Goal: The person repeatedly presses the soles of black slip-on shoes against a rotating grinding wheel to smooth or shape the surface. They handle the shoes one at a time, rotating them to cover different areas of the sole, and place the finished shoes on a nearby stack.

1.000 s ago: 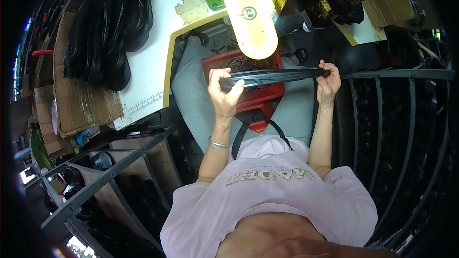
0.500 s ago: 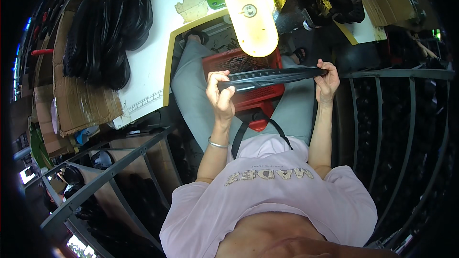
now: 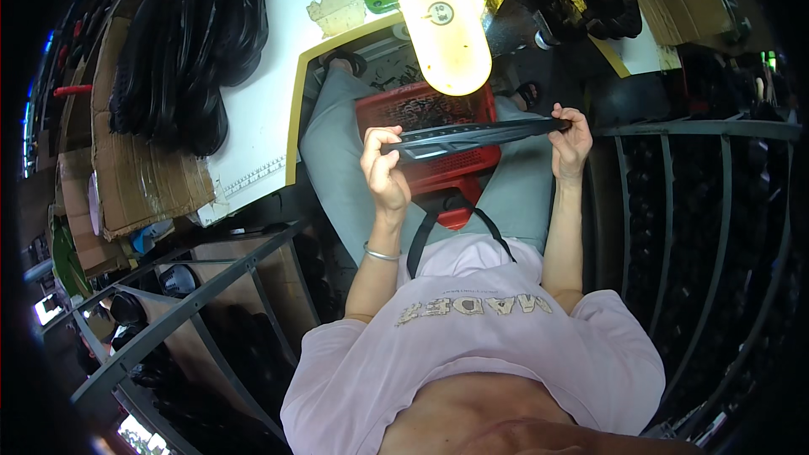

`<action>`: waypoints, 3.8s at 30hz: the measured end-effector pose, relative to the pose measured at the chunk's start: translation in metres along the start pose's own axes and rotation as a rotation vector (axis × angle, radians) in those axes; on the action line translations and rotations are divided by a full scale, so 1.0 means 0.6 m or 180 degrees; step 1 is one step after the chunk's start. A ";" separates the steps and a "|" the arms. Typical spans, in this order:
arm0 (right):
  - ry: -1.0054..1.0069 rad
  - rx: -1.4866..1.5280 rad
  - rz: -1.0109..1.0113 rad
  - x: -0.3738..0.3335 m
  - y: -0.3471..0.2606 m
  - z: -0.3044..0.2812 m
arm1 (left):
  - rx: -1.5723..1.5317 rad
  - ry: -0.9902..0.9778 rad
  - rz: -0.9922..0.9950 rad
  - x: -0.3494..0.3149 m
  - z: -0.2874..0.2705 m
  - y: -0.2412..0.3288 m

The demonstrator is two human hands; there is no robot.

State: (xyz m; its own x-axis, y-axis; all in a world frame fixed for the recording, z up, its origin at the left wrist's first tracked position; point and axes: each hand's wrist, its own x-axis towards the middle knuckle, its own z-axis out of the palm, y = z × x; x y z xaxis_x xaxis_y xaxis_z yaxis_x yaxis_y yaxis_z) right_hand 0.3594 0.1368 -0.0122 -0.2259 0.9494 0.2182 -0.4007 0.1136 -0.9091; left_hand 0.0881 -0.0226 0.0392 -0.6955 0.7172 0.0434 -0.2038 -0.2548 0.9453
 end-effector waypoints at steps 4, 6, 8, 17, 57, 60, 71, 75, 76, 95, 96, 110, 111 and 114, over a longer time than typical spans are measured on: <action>-0.0020 -0.0146 0.0057 0.005 0.008 0.007 | 0.0059 0.0046 -0.0021 -0.001 -0.011 -0.001; -0.0182 -0.0470 -0.0060 0.007 0.009 0.015 | 0.0031 0.0242 0.0053 -0.005 -0.017 -0.007; -0.0019 -0.1496 -0.0396 0.017 -0.002 0.064 | 0.0772 0.0677 0.0326 0.013 -0.023 -0.004; -0.0263 -0.1891 -0.0072 0.017 0.045 0.069 | 0.3811 0.1346 0.2596 0.236 -0.148 0.200; 0.0556 -0.0728 -0.0731 0.152 -0.115 0.084 | 0.0402 -0.0937 0.0691 0.067 0.100 0.046; 0.0411 -0.0892 -0.0751 0.161 -0.119 0.105 | 0.0275 -0.0640 0.0633 0.061 0.087 0.049; 0.0122 -0.0687 -0.0608 0.115 -0.061 0.200 | 0.0594 -0.0503 0.0977 0.081 -0.068 0.097; -0.0003 -0.0595 -0.0807 0.091 -0.039 0.243 | 0.0434 -0.0478 0.0867 0.085 -0.127 0.080; -0.0035 -0.0691 -0.0904 0.088 -0.034 0.249 | 0.0384 -0.0477 0.0873 0.086 -0.140 0.070; 0.0040 -0.1507 -0.0670 0.078 0.027 0.214 | 0.1156 -0.0743 0.1064 0.091 0.117 -0.004; 0.0080 -0.1100 -0.0190 0.077 0.057 0.199 | 0.1010 -0.0619 0.1032 0.088 0.120 -0.011; 0.0138 0.2221 0.1980 -0.010 0.194 0.091 | 0.0352 -0.0311 0.0760 0.060 0.152 -0.011; 0.0222 0.2200 0.2033 -0.012 0.198 0.097 | 0.0351 -0.0353 0.0848 0.062 0.165 -0.005; 0.0571 0.2828 0.1728 -0.030 0.248 0.095 | -0.0060 -0.0161 0.0745 0.068 0.217 0.010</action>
State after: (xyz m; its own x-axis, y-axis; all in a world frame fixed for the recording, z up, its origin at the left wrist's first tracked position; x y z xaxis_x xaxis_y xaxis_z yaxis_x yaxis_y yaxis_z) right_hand 0.2532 0.1199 -0.1311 -0.4643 0.8462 -0.2616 -0.8077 -0.5257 -0.2670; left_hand 0.1482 0.0895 0.0889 -0.6900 0.6686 0.2771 -0.0542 -0.4295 0.9014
